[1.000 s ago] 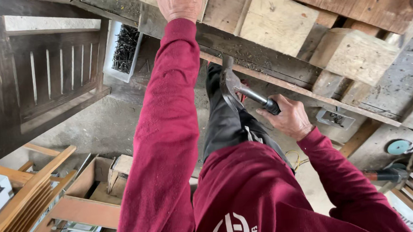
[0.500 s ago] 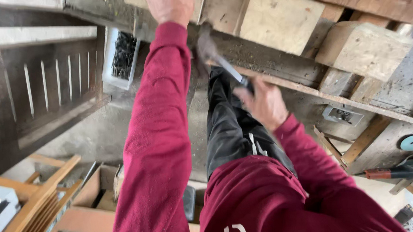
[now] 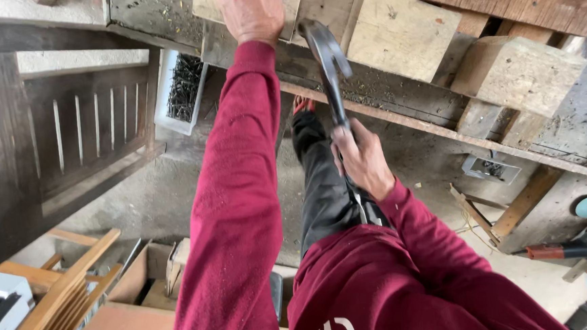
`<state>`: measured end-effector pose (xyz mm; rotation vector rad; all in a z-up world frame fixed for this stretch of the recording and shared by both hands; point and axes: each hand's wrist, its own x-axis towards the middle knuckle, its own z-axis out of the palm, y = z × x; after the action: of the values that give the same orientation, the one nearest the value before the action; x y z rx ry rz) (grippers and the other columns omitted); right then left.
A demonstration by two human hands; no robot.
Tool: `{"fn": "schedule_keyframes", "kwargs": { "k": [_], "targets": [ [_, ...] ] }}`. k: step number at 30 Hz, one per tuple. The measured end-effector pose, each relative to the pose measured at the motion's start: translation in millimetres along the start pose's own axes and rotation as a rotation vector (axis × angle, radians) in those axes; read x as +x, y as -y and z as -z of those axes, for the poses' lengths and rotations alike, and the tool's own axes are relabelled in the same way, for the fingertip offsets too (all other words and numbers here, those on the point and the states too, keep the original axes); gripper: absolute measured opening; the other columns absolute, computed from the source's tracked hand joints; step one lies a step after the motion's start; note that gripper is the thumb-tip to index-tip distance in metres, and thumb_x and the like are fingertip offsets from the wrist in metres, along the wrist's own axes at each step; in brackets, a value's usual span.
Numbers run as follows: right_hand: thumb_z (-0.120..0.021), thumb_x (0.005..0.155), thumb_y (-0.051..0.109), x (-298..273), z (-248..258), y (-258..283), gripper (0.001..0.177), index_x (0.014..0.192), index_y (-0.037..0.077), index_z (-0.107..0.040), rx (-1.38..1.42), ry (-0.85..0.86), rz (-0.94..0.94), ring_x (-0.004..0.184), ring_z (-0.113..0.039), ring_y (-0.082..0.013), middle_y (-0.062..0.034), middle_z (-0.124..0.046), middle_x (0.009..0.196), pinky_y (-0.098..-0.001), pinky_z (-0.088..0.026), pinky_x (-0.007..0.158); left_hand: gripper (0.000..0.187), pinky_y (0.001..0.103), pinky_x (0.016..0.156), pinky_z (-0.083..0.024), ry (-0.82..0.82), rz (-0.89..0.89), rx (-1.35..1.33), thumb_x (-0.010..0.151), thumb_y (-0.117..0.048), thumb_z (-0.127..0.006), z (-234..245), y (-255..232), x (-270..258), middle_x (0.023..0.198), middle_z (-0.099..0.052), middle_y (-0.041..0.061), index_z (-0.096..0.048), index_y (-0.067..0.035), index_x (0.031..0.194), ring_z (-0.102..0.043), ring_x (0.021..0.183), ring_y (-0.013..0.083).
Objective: The person uses a hammer to drive nails into a wooden pallet. They repeatedly pick up nails from a container and hammer them into the pallet slats, occasionally adjusting the wood pieces to align them before continuing.
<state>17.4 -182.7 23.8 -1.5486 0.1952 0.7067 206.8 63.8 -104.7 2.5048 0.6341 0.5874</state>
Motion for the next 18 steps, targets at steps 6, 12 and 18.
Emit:
{"fn": "schedule_keyframes", "kwargs": {
  "k": [6, 12, 18],
  "targets": [
    [-0.055, 0.107, 0.025, 0.1, -6.1, -11.3, 0.029, 0.116, -0.002, -0.046, 0.116, -0.006, 0.407, 0.064, -0.049, -0.0145, -0.0066, -0.052, 0.084, -0.0297, -0.043, 0.057, 0.030, 0.045, 0.090, -0.055, 0.055, -0.004, -0.096, 0.096, -0.035, -0.066, 10.3, -15.4, 3.5, 0.101, -0.072, 0.015, -0.067, -0.006, 0.104, -0.069, 0.100, 0.0331],
    [-0.052, 0.107, 0.027, 38.8, -22.8, -1.6, 0.027, 0.102, 0.001, -0.051, 0.205, -0.145, -0.177, 0.047, -0.050, -0.0136, -0.0052, -0.055, 0.068, -0.0293, -0.043, 0.041, 0.024, 0.043, 0.088, -0.058, -0.014, -0.084, -0.168, 0.100, -0.035, -0.064, 31.7, -33.2, 17.5, 0.111, -0.070, 0.011, -0.066, -0.013, 0.109, -0.069, 0.106, 0.0313],
    [-0.055, 0.107, 0.034, -14.1, -43.6, -36.1, 0.033, 0.107, 0.001, -0.053, 0.373, -0.126, 0.160, 0.055, -0.055, -0.0147, -0.0090, -0.058, 0.074, -0.0286, -0.046, 0.049, 0.018, 0.045, 0.082, -0.058, 0.045, -0.020, -0.294, 0.103, -0.034, -0.064, 66.0, -55.2, 15.1, 0.114, -0.069, 0.011, -0.067, -0.018, 0.112, -0.069, 0.104, 0.0348]
  ]
}}
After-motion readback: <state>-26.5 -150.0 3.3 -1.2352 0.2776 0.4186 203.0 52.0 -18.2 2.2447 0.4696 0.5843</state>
